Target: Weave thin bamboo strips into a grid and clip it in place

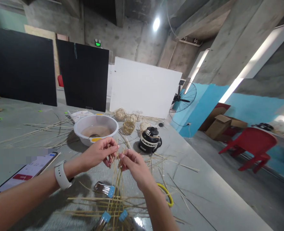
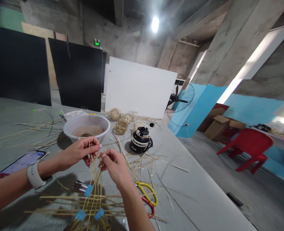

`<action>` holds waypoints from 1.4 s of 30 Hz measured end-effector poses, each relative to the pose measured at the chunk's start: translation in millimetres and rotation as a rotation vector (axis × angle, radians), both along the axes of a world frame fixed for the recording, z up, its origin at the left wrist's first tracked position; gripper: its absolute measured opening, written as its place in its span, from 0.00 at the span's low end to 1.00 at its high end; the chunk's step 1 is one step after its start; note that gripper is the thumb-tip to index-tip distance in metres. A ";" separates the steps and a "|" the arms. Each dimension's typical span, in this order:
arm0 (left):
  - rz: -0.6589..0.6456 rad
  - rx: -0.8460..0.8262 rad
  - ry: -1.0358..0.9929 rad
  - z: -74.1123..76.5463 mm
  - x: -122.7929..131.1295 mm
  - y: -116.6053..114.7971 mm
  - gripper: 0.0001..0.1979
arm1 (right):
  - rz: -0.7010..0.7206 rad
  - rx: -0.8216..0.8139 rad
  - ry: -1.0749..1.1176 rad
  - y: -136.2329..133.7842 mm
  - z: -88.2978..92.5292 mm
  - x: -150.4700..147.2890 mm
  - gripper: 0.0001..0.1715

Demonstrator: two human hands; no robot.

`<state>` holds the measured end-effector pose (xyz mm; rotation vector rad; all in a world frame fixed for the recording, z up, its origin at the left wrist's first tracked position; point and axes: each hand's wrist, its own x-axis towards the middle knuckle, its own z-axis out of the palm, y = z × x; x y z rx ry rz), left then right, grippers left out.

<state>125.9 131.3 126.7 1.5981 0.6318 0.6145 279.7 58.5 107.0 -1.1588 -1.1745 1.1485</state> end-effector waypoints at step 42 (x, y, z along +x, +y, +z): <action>0.019 0.083 -0.067 12.6 -4.3 -10.4 0.14 | -0.160 0.168 -0.061 -7.6 -3.2 -11.2 0.23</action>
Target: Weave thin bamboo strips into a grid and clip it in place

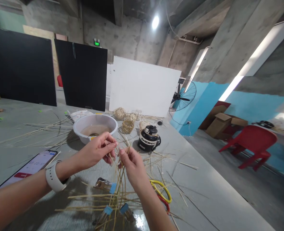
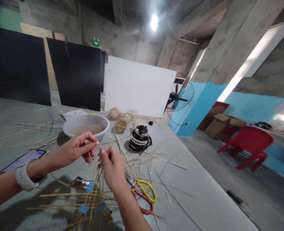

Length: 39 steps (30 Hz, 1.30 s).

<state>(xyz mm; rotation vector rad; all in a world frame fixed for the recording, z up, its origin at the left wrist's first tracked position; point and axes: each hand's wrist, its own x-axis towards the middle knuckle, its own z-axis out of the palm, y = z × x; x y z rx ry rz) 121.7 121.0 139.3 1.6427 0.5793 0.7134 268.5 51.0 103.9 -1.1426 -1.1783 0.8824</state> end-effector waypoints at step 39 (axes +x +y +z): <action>0.001 0.780 0.475 8.7 -12.5 -7.0 0.27 | 0.000 -0.050 -0.333 8.6 4.0 -1.3 0.18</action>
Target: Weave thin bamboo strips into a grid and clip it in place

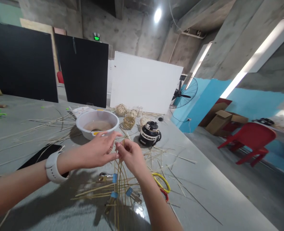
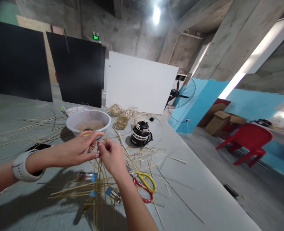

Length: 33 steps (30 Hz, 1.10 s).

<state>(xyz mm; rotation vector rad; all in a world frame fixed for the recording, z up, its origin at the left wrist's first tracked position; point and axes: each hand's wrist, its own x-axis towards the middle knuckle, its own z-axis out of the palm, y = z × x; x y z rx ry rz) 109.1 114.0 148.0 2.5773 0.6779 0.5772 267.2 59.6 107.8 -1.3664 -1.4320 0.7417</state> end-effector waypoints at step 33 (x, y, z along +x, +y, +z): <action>-0.013 0.224 -0.025 -23.0 -5.7 -2.6 0.19 | 0.036 -0.039 0.153 -3.3 -2.5 6.5 0.21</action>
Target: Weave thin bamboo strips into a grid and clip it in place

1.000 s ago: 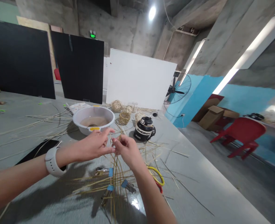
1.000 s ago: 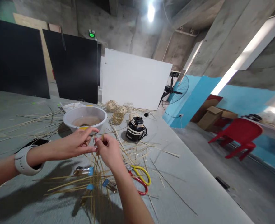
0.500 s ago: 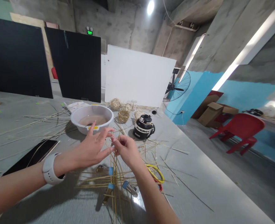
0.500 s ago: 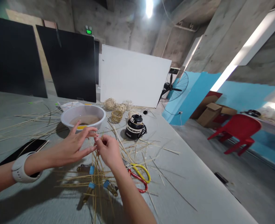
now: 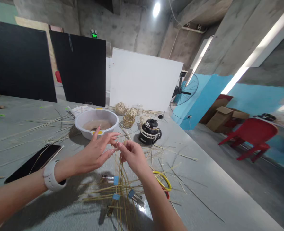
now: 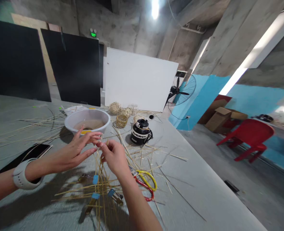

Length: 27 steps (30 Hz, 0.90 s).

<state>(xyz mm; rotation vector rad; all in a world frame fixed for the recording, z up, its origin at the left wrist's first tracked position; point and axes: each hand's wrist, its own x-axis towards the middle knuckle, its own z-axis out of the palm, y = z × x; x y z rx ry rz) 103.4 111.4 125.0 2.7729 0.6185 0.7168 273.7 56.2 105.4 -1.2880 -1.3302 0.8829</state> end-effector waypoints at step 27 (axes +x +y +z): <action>-0.146 0.012 0.098 3.8 -1.4 -11.8 0.24 | 0.015 -0.012 -0.032 4.3 -3.5 -6.4 0.14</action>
